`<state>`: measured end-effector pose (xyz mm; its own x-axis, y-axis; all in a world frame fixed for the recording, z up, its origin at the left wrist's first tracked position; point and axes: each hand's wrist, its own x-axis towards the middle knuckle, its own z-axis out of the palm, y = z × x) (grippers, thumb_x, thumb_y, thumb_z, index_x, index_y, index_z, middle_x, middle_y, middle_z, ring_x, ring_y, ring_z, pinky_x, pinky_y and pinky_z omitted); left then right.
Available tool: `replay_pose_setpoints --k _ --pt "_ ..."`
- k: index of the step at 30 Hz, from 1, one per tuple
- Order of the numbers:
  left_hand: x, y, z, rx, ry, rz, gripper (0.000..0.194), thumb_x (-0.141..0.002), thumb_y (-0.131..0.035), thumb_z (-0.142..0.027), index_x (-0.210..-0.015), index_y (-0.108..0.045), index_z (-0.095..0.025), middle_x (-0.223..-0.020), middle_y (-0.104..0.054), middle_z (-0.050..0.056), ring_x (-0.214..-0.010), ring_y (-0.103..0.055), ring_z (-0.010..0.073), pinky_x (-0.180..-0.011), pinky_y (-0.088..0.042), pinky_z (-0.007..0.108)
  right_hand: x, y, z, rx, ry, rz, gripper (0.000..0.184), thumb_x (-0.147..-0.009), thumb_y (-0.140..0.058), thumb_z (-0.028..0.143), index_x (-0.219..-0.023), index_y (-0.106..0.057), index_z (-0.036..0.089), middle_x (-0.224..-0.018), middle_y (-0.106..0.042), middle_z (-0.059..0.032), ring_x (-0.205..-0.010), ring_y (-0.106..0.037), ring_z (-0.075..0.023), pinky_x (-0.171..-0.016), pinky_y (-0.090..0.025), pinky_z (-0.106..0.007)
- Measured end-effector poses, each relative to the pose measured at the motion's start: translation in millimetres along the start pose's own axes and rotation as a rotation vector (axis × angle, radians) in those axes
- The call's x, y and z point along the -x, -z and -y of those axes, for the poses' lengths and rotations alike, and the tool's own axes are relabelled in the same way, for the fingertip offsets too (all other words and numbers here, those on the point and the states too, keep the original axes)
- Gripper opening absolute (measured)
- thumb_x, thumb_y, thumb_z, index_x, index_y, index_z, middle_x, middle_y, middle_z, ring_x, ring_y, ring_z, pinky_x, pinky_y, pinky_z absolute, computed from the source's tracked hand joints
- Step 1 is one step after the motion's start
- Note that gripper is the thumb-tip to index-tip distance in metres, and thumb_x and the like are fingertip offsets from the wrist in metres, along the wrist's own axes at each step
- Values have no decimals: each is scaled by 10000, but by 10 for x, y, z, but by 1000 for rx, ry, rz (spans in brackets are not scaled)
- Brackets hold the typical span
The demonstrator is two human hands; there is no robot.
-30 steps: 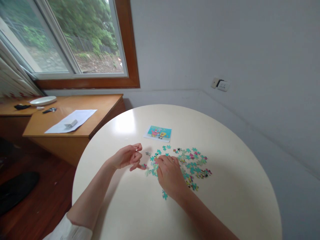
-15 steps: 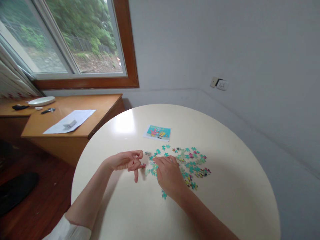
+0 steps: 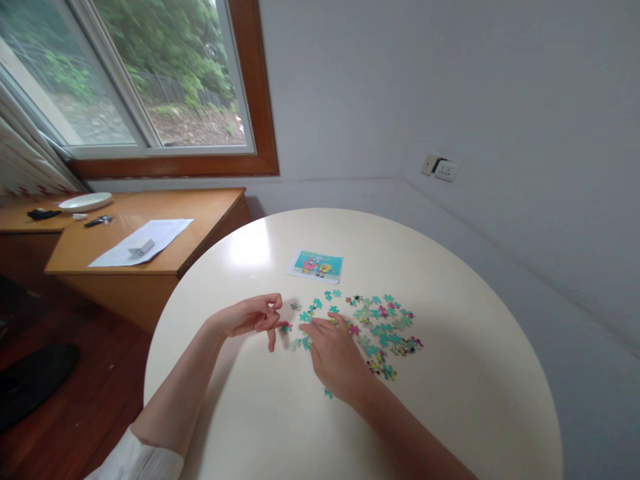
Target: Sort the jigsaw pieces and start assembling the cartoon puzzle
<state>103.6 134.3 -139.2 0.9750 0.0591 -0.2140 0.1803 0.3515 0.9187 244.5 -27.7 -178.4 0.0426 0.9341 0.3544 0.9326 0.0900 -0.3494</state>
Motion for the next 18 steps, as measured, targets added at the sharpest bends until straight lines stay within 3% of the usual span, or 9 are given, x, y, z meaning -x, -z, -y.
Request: replay_pose_setpoints --k 6,10,15,18 --pt "-25 -5 -2 -27 -30 -78 140 -681 -499 -185 -720 -364 -193 -412 -366 -113 -458 -573 127 -840 -431 405 5 34 87 -8 32 104 482 -763 -332 6 -1136 -569 198 -1139 -628 -72 -1135 -504 -165 -1045 -240 -444" --pt "-53 31 17 -75 -121 -222 130 -723 -523 -234 -727 -402 -186 -453 -453 -80 -578 -632 164 -833 -425 373 7 48 117 -33 40 153 506 -780 -319 25 -1203 -534 200 -1195 -598 -71 -1187 -463 -170 -1053 -213 -460" --pt "-61 66 20 -77 -210 -404 157 -716 -564 -268 -717 -442 -168 -546 -516 -43 -563 -583 127 -665 -448 291 -10 46 37 5 -33 13 444 -789 -336 49 -1125 -589 191 -1133 -632 -78 -1105 -525 -185 -1014 -264 -450" --pt "-70 81 29 -237 -264 -510 167 -712 -575 -289 -701 -468 -161 -506 -456 -64 -485 -495 87 -549 -387 232 -26 63 -29 48 -92 -56 399 -786 -338 49 -1021 -633 182 -1011 -676 -75 -991 -583 -187 -976 -300 -439"
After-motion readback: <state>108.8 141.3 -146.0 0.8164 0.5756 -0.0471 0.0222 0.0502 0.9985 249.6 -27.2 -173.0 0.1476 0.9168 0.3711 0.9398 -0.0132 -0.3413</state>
